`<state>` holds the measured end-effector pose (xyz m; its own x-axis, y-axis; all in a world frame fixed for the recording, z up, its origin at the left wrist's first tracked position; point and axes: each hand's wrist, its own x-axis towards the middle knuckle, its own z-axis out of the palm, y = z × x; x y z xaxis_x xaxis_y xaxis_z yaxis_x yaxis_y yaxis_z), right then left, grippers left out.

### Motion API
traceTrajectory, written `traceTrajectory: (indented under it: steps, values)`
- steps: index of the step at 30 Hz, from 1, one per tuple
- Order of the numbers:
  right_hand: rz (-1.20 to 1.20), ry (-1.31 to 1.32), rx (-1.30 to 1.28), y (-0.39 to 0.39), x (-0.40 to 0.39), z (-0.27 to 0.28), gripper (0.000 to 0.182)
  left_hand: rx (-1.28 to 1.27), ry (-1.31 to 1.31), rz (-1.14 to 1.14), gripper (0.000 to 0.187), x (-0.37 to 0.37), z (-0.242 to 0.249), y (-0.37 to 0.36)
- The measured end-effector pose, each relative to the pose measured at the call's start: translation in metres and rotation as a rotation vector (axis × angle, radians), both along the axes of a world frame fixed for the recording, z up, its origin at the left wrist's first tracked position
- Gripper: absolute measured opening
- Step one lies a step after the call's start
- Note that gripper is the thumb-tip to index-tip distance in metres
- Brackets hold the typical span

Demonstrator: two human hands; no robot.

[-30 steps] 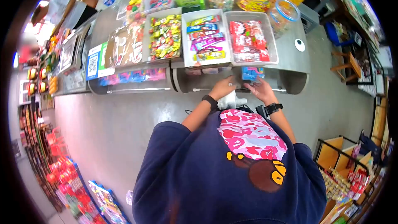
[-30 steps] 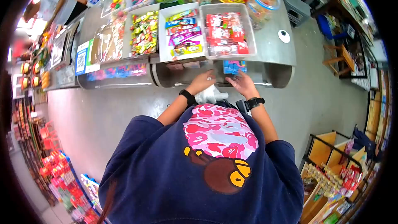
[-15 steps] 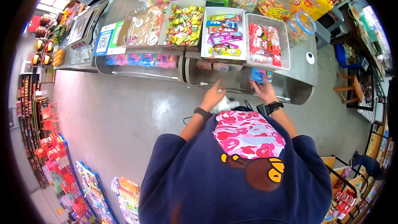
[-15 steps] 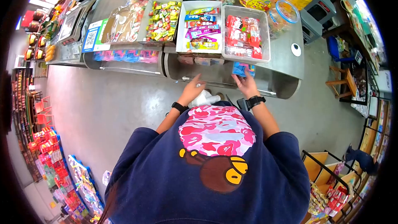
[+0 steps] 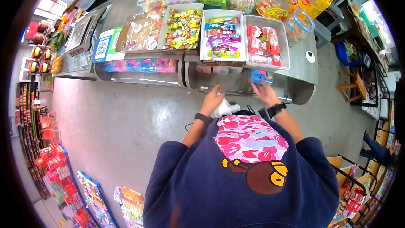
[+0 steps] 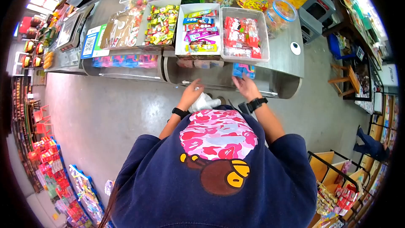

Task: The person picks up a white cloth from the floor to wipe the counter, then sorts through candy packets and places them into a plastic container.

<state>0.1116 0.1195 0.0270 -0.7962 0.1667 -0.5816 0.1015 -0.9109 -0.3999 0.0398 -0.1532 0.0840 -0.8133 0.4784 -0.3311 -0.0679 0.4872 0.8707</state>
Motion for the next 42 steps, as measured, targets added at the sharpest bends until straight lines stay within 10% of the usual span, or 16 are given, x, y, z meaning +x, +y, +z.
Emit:
traceTrajectory:
  steps: [3,6,9,18,26,33,42]
  values:
    - [0.534,-0.064,-0.030,-0.045,0.007,0.065,0.059,0.065,-0.051,0.001,0.054,0.001,-0.006,-0.001]
    - [0.943,0.255,0.679,-0.082,0.006,0.080,0.101,0.452,-0.196,0.057,0.058,0.006,0.030,0.006]
    - [1.050,0.367,1.136,-0.094,-0.001,0.118,0.088,0.678,-0.220,0.109,0.060,0.012,0.053,0.019]
    - [0.448,0.225,2.136,-0.075,0.003,0.120,0.061,0.438,-0.051,-0.006,0.051,0.014,0.023,0.009]
    - [1.203,0.579,2.120,-0.054,0.023,0.015,0.036,0.159,-0.031,-0.163,0.065,0.015,-0.003,0.022]
    - [0.845,-0.050,1.935,-0.038,0.026,-0.011,0.048,0.008,0.197,-0.489,0.067,0.015,-0.059,0.071]
    - [0.938,0.060,1.588,-0.017,0.121,-0.023,0.034,0.048,-0.011,0.334,0.032,0.042,-0.061,-0.055]
